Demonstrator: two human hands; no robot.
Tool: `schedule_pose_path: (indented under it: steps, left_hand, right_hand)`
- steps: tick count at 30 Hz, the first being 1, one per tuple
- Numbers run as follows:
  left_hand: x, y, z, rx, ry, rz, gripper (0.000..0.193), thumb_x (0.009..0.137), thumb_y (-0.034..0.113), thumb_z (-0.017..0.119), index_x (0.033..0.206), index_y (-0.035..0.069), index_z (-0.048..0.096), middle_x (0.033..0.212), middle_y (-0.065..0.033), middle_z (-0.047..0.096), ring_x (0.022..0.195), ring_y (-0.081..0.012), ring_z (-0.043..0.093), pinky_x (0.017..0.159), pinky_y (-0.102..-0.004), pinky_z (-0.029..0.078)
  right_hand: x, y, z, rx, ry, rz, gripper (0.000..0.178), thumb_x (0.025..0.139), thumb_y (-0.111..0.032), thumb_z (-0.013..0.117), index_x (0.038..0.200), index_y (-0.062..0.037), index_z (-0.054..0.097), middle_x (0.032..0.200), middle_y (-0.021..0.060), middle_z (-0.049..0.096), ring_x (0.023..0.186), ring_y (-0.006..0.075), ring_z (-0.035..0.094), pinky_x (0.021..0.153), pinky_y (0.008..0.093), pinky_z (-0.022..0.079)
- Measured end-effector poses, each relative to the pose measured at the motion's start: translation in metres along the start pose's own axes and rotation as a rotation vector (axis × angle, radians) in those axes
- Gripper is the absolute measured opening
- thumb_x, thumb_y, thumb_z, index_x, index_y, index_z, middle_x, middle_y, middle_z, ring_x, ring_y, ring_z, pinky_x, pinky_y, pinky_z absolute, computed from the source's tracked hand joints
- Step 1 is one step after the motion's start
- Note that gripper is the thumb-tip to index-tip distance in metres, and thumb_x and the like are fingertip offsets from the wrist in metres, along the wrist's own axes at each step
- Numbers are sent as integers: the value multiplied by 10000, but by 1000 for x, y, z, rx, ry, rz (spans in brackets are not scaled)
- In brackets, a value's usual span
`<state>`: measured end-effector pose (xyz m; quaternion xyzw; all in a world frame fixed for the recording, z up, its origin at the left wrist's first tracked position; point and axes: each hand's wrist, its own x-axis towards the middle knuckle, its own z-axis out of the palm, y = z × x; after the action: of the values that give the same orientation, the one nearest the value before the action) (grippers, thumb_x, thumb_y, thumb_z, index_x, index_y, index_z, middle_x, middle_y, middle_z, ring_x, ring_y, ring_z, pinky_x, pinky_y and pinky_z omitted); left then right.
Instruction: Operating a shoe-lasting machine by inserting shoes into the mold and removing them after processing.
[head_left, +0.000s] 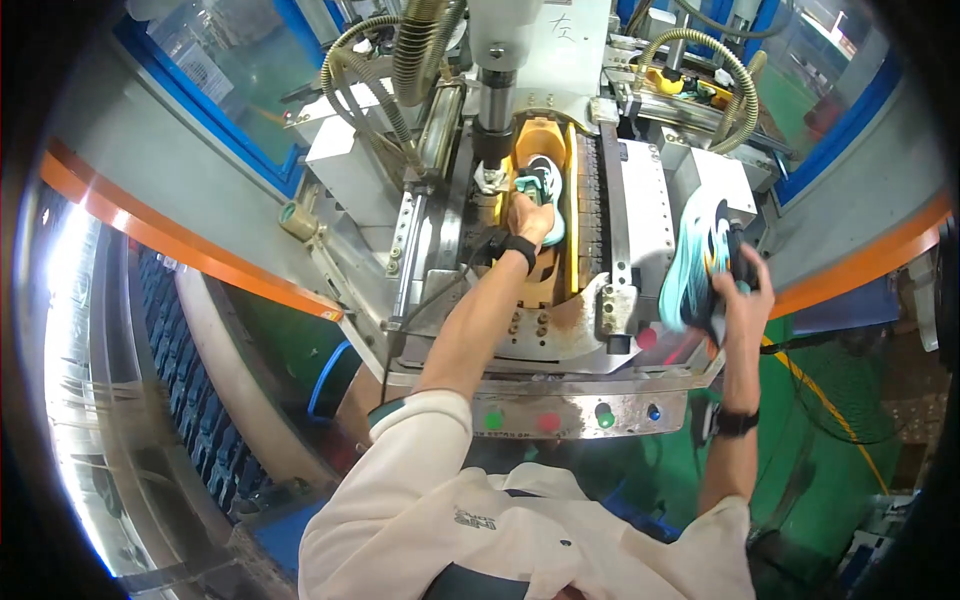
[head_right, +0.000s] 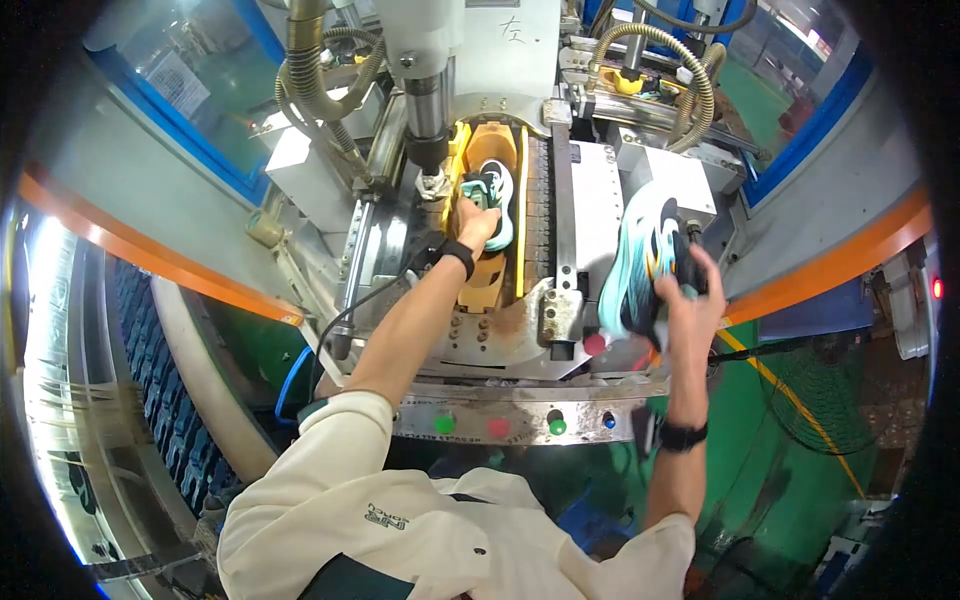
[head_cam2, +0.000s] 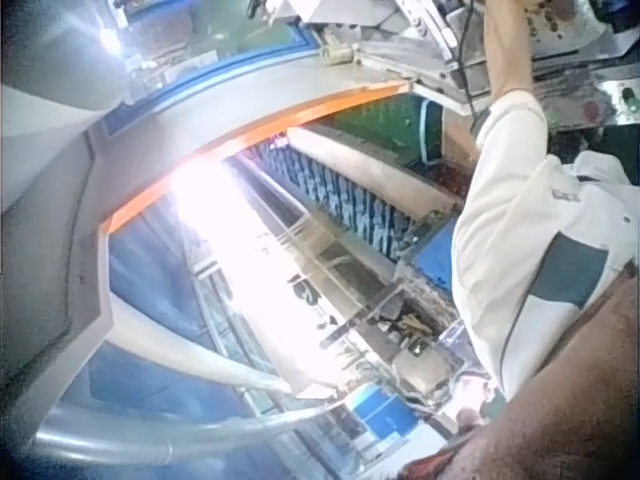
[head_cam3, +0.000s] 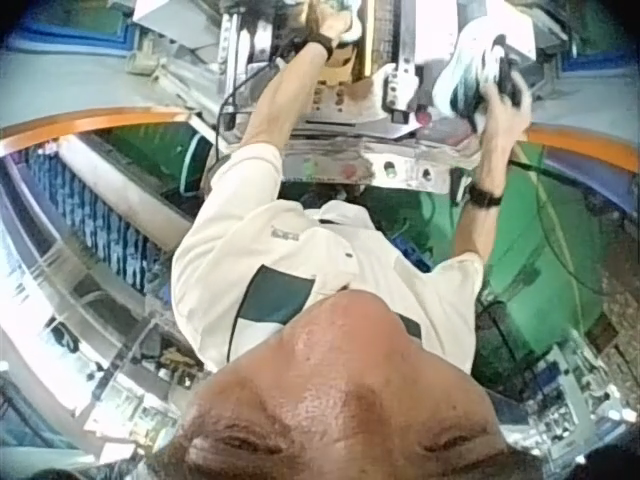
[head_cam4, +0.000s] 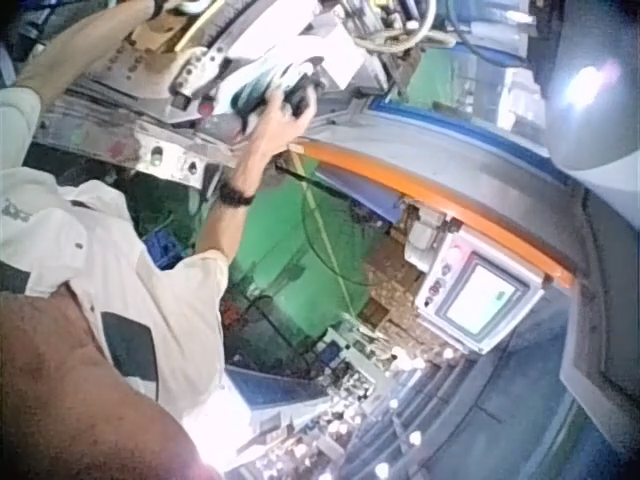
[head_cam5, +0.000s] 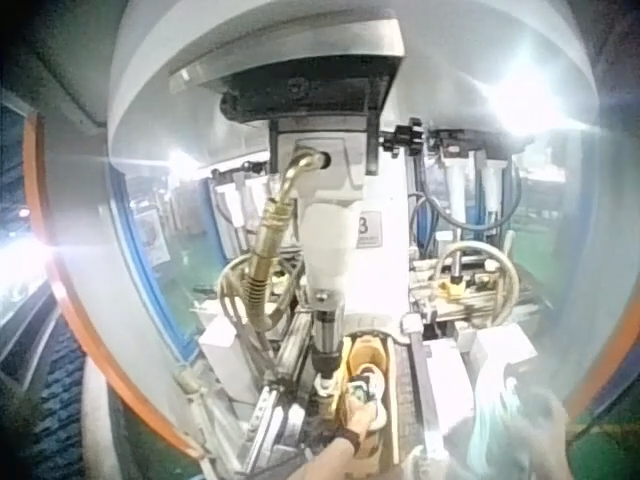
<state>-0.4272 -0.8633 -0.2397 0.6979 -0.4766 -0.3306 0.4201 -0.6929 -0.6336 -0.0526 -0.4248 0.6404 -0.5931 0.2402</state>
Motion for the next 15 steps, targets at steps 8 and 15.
schedule_pose_path:
  steps: [8, 15]
  left_hand:
    - [-184, 57, -213, -829, -521, -498, 265, 887, 146, 655, 1114, 12, 631, 1000, -58, 680, 860, -150, 664, 702, -266, 533]
    - [-306, 30, -369, -766, -155, -448, 467, 879, 99, 653, 1292, -65, 508, 1141, -97, 638, 982, -160, 644, 887, -283, 514]
  right_hand:
    - [148, 1, 181, -640, -534, 25, 433, 614, -233, 796, 918, 53, 679, 803, 129, 671, 707, 209, 637, 649, 323, 506]
    - [107, 106, 332, -794, -354, -251, 579, 733, -352, 730, 1099, 62, 555, 1018, 264, 684, 991, 405, 665, 861, 450, 536]
